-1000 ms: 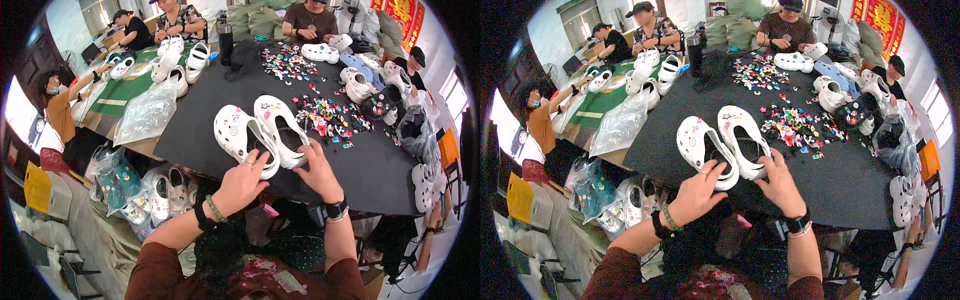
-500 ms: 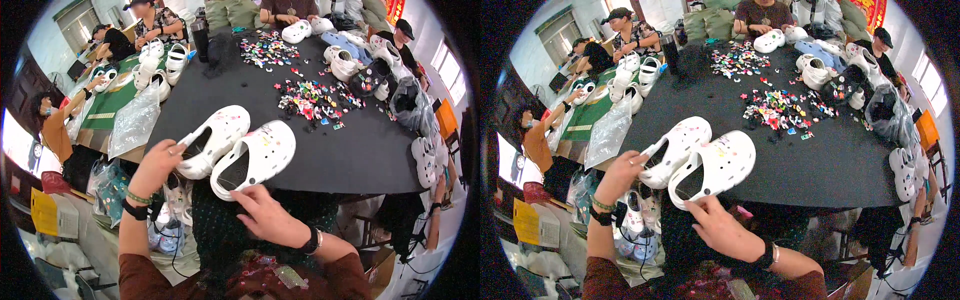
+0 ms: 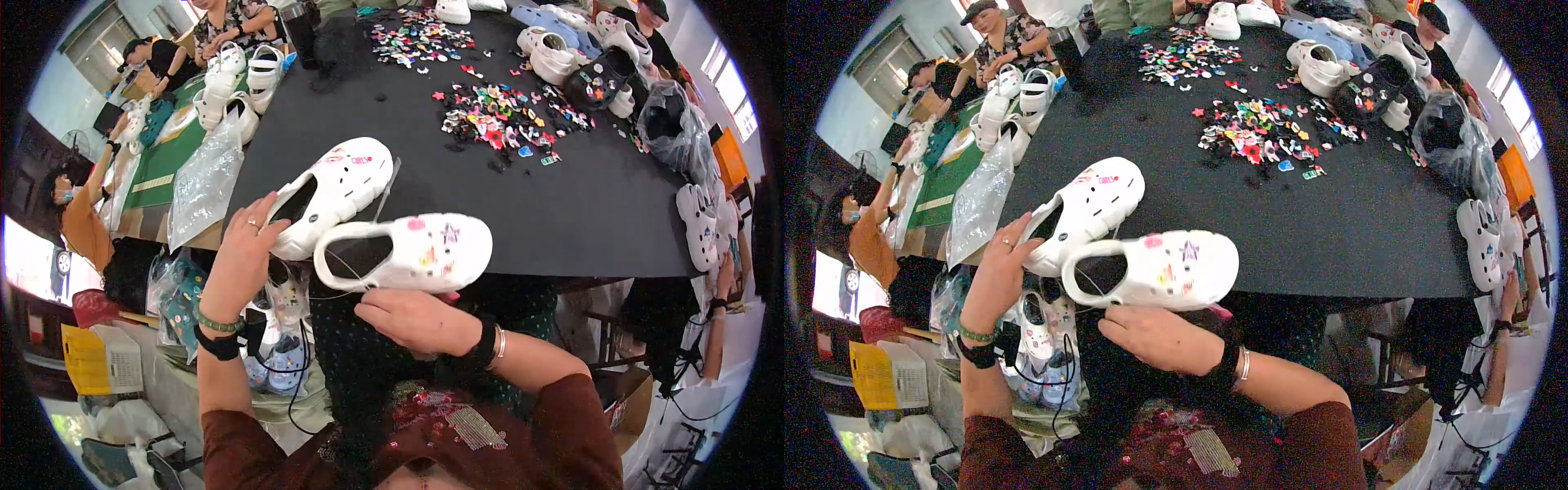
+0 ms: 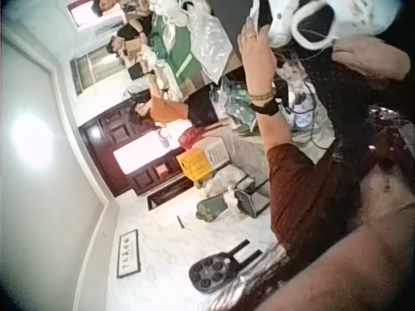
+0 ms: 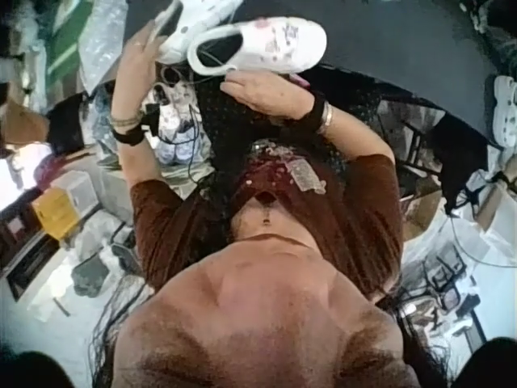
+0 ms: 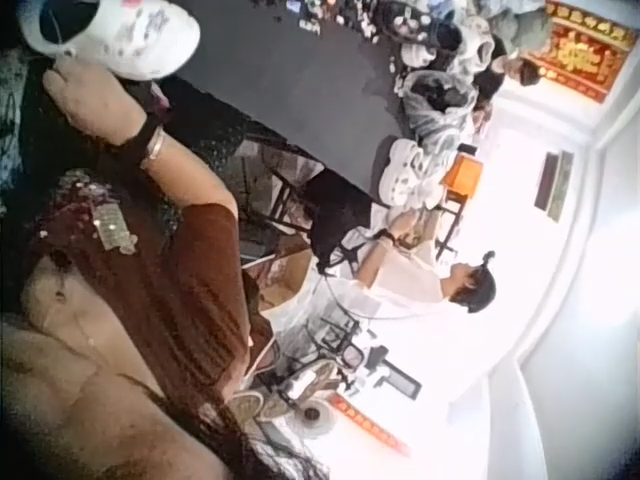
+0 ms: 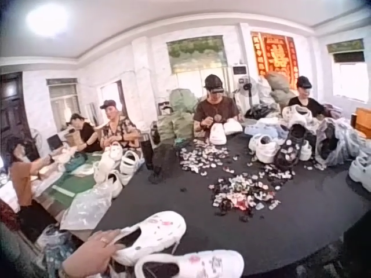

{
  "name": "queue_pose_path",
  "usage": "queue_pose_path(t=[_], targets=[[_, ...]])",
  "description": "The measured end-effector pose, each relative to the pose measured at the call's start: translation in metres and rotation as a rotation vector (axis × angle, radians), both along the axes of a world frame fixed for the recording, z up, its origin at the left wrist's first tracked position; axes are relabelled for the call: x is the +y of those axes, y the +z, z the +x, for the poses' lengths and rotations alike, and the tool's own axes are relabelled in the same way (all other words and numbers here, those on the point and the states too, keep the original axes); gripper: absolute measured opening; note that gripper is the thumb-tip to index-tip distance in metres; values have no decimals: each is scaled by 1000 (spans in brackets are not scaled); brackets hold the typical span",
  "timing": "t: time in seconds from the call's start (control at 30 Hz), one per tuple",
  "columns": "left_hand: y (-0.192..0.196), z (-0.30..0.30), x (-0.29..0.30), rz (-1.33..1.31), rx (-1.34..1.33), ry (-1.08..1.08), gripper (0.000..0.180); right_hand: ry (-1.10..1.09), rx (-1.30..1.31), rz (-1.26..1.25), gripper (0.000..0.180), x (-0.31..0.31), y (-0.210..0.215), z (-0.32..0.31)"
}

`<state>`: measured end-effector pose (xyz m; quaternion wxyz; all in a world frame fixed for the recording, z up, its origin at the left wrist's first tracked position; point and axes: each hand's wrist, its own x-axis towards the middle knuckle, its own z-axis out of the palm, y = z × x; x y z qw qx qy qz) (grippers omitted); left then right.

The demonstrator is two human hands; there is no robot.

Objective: Apply decorative charms (Jibbitz) to clog-style shoes and organize them into bags.

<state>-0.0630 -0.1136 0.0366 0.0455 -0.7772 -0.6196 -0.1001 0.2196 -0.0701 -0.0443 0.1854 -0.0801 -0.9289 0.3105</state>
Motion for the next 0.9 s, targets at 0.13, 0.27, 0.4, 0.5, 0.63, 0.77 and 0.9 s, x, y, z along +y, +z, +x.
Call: queue_pose_path(t=[0.13, 0.27, 0.4, 0.5, 0.63, 0.77, 0.9], targets=[[22, 33, -17, -5, 156, 102, 48, 37, 177, 192, 25, 22, 18, 4], [48, 84, -25, 103, 64, 15, 52, 44, 124, 156, 18, 21, 11, 8], [15, 126, -21, 255, -521, -35, 24, 36, 161, 168, 11, 13, 6, 7], [-16, 133, 2, -12, -764, 66, 29, 1, 287, 274, 15, 15, 2, 7], [-27, 126, 39, -172, -939, 134, 35, 66, 88, 255, 16, 18, 5, 17], [-25, 128, 66, -356, -1042, 160, 41, 76, 93, 243, 15, 18, 12, 25], [-20, 145, 76, -480, -1211, 142, 42, 56, 105, 177, 14, 19, 23, 39]])
